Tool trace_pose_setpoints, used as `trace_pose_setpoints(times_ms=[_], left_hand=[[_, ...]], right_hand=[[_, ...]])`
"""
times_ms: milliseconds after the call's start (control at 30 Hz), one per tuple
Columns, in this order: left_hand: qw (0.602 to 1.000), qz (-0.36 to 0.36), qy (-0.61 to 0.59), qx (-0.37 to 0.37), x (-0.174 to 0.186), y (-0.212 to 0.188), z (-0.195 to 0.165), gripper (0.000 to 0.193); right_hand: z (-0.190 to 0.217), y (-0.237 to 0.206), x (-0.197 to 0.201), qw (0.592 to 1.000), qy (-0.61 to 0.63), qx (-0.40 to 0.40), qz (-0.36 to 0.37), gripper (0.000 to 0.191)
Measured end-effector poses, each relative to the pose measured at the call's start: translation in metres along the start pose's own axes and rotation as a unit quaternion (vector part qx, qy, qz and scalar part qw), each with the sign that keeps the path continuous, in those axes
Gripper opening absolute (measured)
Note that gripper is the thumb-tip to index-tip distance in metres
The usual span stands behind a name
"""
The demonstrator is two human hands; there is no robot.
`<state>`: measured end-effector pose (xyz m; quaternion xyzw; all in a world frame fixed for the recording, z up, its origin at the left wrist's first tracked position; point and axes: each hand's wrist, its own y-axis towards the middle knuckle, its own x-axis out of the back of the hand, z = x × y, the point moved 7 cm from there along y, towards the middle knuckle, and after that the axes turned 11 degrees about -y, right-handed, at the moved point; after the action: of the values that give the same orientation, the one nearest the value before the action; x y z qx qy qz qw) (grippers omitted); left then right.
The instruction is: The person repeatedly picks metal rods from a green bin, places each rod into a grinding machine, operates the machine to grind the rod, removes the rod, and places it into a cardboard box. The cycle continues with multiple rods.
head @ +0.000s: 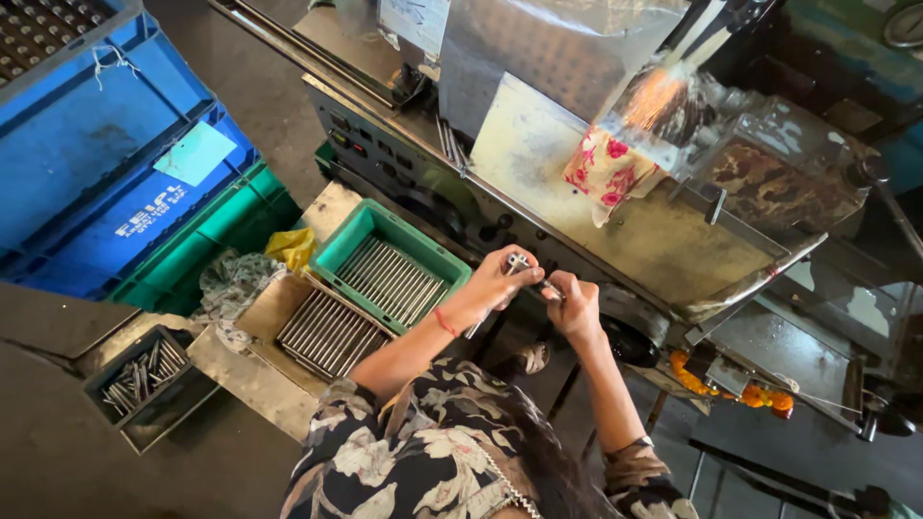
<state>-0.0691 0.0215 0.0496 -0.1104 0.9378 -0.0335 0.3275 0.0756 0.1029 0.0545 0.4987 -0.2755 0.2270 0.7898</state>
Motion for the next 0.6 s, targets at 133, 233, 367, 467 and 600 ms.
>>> trace_pose_setpoints(times_ms=[133, 233, 367, 467, 600], left_hand=[[0.982, -0.044, 0.064, -0.173, -0.004, -0.019, -0.004, 0.022], [0.985, -0.068, 0.055, -0.149, -0.004, -0.029, 0.009, 0.022], [0.988, -0.056, 0.053, -0.134, -0.013, -0.028, 0.01, 0.023], [0.981, -0.016, 0.069, -0.183, -0.029, -0.03, -0.001, 0.023], [0.995, -0.01, 0.035, -0.09, -0.028, -0.028, -0.005, 0.02]], right_hand=[[0.016, -0.003, 0.008, 0.997, -0.003, 0.08, 0.018, 0.021], [0.013, -0.012, 0.01, 0.995, 0.001, 0.081, 0.057, 0.022], [0.006, -0.016, 0.012, 0.997, 0.011, 0.033, 0.074, 0.024], [0.015, -0.015, 0.026, 0.998, 0.036, -0.02, 0.049, 0.028], [0.036, 0.0, 0.047, 0.986, 0.108, -0.07, 0.11, 0.032]])
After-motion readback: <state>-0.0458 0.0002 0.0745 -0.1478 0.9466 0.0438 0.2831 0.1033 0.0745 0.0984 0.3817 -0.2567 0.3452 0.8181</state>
